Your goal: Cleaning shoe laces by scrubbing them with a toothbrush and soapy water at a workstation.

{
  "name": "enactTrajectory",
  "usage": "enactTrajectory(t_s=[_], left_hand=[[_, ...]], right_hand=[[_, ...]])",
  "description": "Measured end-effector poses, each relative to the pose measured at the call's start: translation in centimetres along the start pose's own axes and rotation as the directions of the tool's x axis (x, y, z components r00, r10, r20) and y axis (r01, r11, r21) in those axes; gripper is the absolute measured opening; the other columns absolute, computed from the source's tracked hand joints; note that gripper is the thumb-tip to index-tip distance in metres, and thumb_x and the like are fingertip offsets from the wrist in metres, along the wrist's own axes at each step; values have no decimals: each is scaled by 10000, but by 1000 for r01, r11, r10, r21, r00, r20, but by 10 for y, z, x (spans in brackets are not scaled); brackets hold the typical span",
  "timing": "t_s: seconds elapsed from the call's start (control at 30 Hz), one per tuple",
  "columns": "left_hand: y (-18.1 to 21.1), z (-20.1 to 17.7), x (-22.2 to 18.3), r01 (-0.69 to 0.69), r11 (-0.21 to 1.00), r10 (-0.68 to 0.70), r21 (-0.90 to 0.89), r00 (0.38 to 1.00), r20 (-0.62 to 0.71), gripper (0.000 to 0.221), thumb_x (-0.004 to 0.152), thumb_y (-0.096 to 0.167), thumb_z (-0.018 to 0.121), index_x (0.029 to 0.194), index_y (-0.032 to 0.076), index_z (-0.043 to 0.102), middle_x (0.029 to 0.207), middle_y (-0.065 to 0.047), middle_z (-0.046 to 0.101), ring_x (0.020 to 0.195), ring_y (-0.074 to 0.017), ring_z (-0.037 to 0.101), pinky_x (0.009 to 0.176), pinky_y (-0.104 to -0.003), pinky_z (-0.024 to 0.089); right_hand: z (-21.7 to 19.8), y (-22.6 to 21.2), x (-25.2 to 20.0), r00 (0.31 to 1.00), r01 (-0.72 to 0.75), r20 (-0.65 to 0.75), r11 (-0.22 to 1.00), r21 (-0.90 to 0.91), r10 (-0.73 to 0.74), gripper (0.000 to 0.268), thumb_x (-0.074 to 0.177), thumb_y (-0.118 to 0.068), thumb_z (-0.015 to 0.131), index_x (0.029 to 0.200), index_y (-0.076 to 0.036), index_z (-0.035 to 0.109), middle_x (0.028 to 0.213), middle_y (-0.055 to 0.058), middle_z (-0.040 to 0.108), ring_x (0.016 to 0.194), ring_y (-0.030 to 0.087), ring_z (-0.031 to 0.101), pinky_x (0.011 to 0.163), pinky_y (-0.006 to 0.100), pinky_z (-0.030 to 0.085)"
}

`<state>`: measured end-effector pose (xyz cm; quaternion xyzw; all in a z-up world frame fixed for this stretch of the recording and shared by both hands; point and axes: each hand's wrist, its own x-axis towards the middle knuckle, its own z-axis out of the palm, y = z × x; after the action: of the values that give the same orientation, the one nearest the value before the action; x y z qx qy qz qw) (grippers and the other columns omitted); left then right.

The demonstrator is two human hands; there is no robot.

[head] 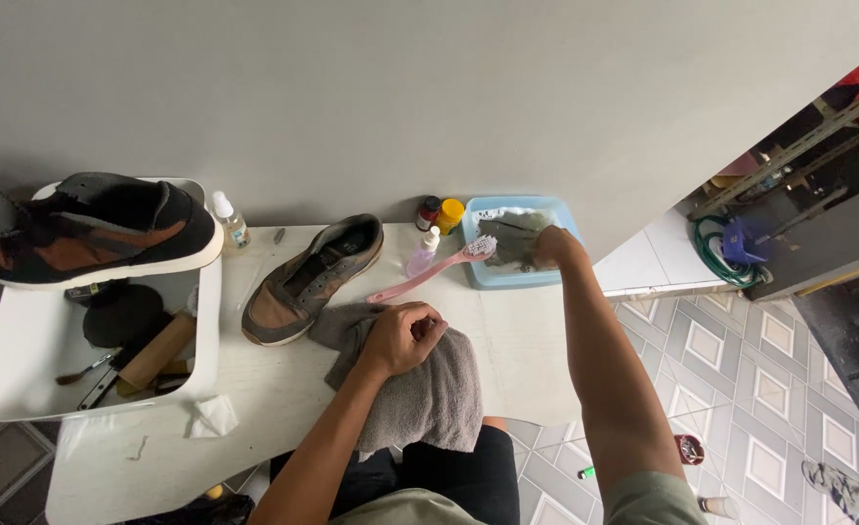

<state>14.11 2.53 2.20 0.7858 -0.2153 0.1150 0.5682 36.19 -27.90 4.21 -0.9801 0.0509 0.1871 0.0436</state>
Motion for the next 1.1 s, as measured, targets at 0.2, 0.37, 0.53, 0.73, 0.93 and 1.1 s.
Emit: enactTrajectory(t_s=[0.2,0.37,0.53,0.73,0.93,1.1], left_hand=[[3,-2,1,-11,1000,11,-8,1000,6,203,907,233,653,837,59,731,604,-128,637,533,-266,661,494,-357,541],[2,0,0,-13,1000,13,-3,1000,-3,191,904,227,659,831,65,728,600,-121,633,534,-266,665,492,-351,541],[0,0,0,-10,1000,10,-23,1000,-10,186,901,212,661,820,59,730,591,-124,628,519,-258,654,477,-348,529],[-1,1,-1,-6,1000,6,-21,1000,-11,226,915,254,656,823,61,730,597,-121,628,529,-255,657,493,-342,537],[2,-2,0,-7,1000,7,-22,1000,-3,246,926,267,647,823,57,723,605,-136,626,539,-275,659,497,-367,532],[2,-1,1,19,1000,-19,18,1000,-2,219,905,253,657,821,66,735,600,-122,636,545,-263,668,505,-362,546]], right_hand=[[-3,12,16,1000,-20,-14,1000,6,20,530,724,-223,820,1190,16,734,1172,257,728,1184,419,663,1002,546,534],[-15,-9,-26,998,-41,55,999,6,41,628,681,-263,876,1219,20,717,1219,259,714,1222,429,638,1025,556,518],[17,24,25,999,-6,31,999,35,5,494,753,-161,807,1201,34,736,1214,268,715,1228,440,632,1023,550,533],[19,24,13,1000,-28,10,994,107,27,504,783,-165,737,1225,73,700,1215,292,702,1222,455,627,1012,568,531],[0,17,2,999,11,35,990,142,-16,429,811,-162,693,1207,-5,741,1241,279,708,1229,473,625,1031,549,512],[-49,3,-27,970,128,-235,958,258,-66,339,925,-232,584,1166,-76,765,1109,247,733,1125,448,662,945,548,516]])
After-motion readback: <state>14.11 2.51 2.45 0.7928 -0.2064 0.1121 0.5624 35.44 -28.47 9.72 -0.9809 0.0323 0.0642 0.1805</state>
